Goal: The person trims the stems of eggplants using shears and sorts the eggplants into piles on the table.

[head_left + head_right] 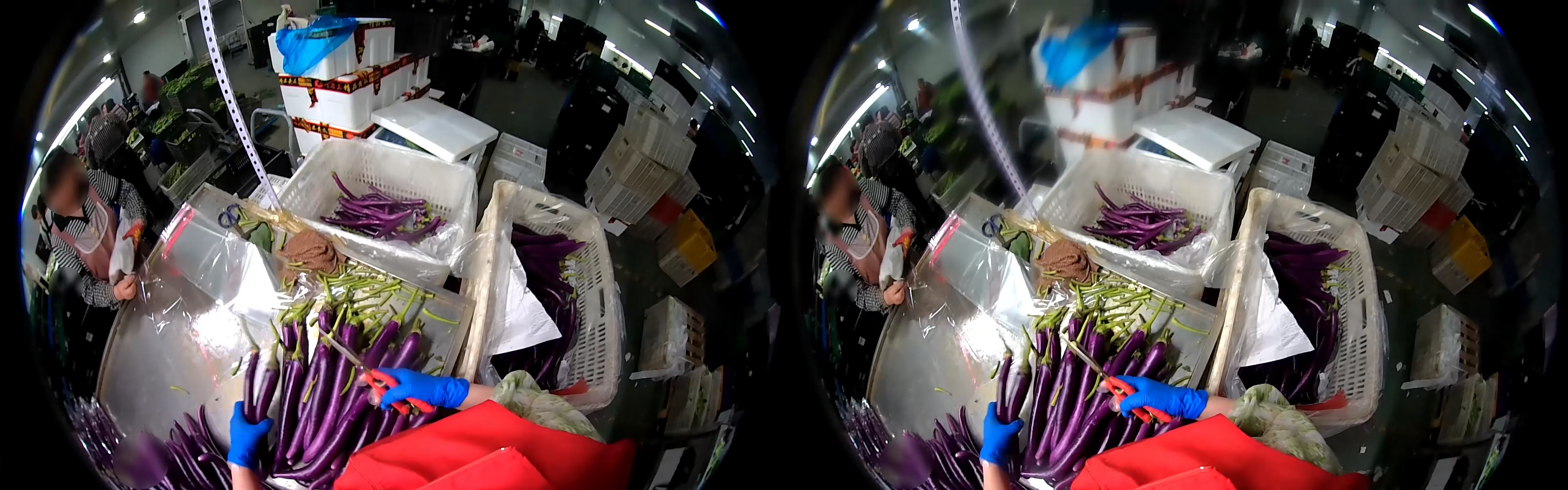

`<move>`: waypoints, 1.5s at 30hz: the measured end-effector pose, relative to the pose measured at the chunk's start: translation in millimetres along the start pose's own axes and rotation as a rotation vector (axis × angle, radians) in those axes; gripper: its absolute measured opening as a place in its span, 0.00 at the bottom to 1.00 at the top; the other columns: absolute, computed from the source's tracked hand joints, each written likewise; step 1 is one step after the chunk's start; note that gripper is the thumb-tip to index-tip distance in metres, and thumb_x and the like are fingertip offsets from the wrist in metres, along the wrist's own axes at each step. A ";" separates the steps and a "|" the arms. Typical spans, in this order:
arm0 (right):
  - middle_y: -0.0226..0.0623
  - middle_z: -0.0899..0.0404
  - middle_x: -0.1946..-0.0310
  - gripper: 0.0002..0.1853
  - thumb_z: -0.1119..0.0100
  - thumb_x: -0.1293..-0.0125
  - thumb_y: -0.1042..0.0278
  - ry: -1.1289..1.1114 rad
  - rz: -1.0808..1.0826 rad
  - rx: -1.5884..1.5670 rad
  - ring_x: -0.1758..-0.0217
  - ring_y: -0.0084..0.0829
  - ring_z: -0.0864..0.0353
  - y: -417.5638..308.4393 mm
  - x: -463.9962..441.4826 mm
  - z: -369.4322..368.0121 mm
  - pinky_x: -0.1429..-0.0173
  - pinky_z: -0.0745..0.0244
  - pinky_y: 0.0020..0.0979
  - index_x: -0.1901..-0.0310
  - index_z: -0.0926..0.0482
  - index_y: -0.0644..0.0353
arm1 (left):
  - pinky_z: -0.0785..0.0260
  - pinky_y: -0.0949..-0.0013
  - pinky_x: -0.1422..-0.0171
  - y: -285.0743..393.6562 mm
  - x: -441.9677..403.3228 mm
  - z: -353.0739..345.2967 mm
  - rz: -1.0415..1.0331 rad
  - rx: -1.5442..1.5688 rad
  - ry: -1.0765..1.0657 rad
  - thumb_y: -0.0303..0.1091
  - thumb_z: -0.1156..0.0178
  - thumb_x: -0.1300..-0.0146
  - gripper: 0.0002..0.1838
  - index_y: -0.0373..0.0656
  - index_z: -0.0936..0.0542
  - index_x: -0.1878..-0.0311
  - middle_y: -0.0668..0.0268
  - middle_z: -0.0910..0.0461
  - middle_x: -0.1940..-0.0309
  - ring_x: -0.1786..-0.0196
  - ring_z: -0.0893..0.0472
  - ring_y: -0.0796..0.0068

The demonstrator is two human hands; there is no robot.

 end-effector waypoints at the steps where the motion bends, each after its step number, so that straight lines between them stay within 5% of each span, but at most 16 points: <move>1: 0.32 0.27 0.59 0.35 0.43 0.41 0.75 -0.006 0.023 0.046 0.55 0.20 0.27 -3.3 2.7 -4.3 0.58 0.27 0.22 0.32 0.44 0.63 | 0.31 0.68 0.63 6.3 4.5 10.7 -0.023 -0.054 0.109 0.30 0.31 0.57 0.22 0.39 0.29 0.57 0.64 0.23 0.71 0.69 0.26 0.73; 7: 0.29 0.27 0.59 0.32 0.42 0.39 0.76 -0.001 0.237 0.340 0.52 0.21 0.28 -5.0 6.8 -6.5 0.45 0.32 0.24 0.33 0.39 0.62 | 0.31 0.72 0.53 85.0 52.4 53.7 -0.162 0.127 0.294 0.21 0.38 0.54 0.28 0.37 0.31 0.46 0.65 0.25 0.59 0.60 0.26 0.75; 8: 0.32 0.24 0.60 0.37 0.42 0.39 0.75 -0.034 0.278 0.342 0.56 0.22 0.25 -21.2 6.7 -16.0 0.48 0.30 0.26 0.29 0.46 0.62 | 0.31 0.72 0.54 97.3 58.0 52.1 -0.201 0.214 0.273 0.21 0.38 0.53 0.26 0.36 0.31 0.47 0.66 0.25 0.59 0.60 0.26 0.74; 10: 0.32 0.23 0.59 0.34 0.42 0.41 0.76 0.098 0.293 0.469 0.58 0.20 0.25 -33.8 11.5 -13.2 0.53 0.28 0.25 0.32 0.40 0.63 | 0.32 0.67 0.59 104.9 72.4 56.8 -0.197 -0.108 0.359 0.29 0.35 0.52 0.25 0.35 0.30 0.50 0.60 0.24 0.66 0.66 0.27 0.74; 12: 0.35 0.22 0.58 0.33 0.41 0.45 0.77 0.219 0.279 0.745 0.59 0.22 0.24 -49.4 16.9 -10.8 0.53 0.27 0.26 0.35 0.35 0.64 | 0.32 0.64 0.62 116.5 82.5 49.7 -0.120 -0.085 0.328 0.34 0.34 0.52 0.25 0.36 0.29 0.52 0.56 0.25 0.73 0.71 0.26 0.68; 14: 0.38 0.23 0.57 0.32 0.40 0.47 0.77 0.240 0.552 1.084 0.58 0.25 0.23 -63.0 16.9 -14.9 0.52 0.27 0.26 0.37 0.33 0.64 | 0.31 0.61 0.61 115.6 86.1 44.2 -0.121 -0.168 0.296 0.37 0.32 0.52 0.25 0.37 0.29 0.52 0.52 0.23 0.71 0.69 0.22 0.60; 23: 0.43 0.24 0.50 0.31 0.42 0.46 0.78 0.187 0.368 0.971 0.46 0.33 0.23 -65.3 12.1 -17.9 0.42 0.31 0.30 0.38 0.34 0.65 | 0.29 0.63 0.52 130.4 103.0 17.0 -0.051 -0.120 0.062 0.38 0.31 0.52 0.29 0.37 0.29 0.49 0.52 0.20 0.64 0.60 0.19 0.61; 38: 0.39 0.25 0.59 0.29 0.43 0.48 0.80 0.165 0.469 1.144 0.61 0.31 0.23 -66.2 11.5 -11.6 0.53 0.28 0.27 0.40 0.31 0.61 | 0.30 0.67 0.48 121.7 99.7 2.1 -0.001 0.072 -0.200 0.34 0.28 0.54 0.29 0.37 0.28 0.48 0.59 0.20 0.61 0.58 0.23 0.76; 45: 0.44 0.24 0.55 0.30 0.42 0.48 0.79 0.059 0.482 1.103 0.57 0.34 0.20 -71.2 6.6 -19.6 0.52 0.27 0.30 0.40 0.31 0.61 | 0.30 0.66 0.47 120.4 102.7 -14.2 -0.001 -0.008 -0.362 0.39 0.28 0.55 0.33 0.37 0.28 0.46 0.55 0.19 0.59 0.55 0.20 0.71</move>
Point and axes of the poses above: each hand's wrist, its own x-axis away from the middle knuckle, its own z-axis out of the back of the hand, y = z × x, the point moved 6 cm from there along -x, towards the middle knuckle
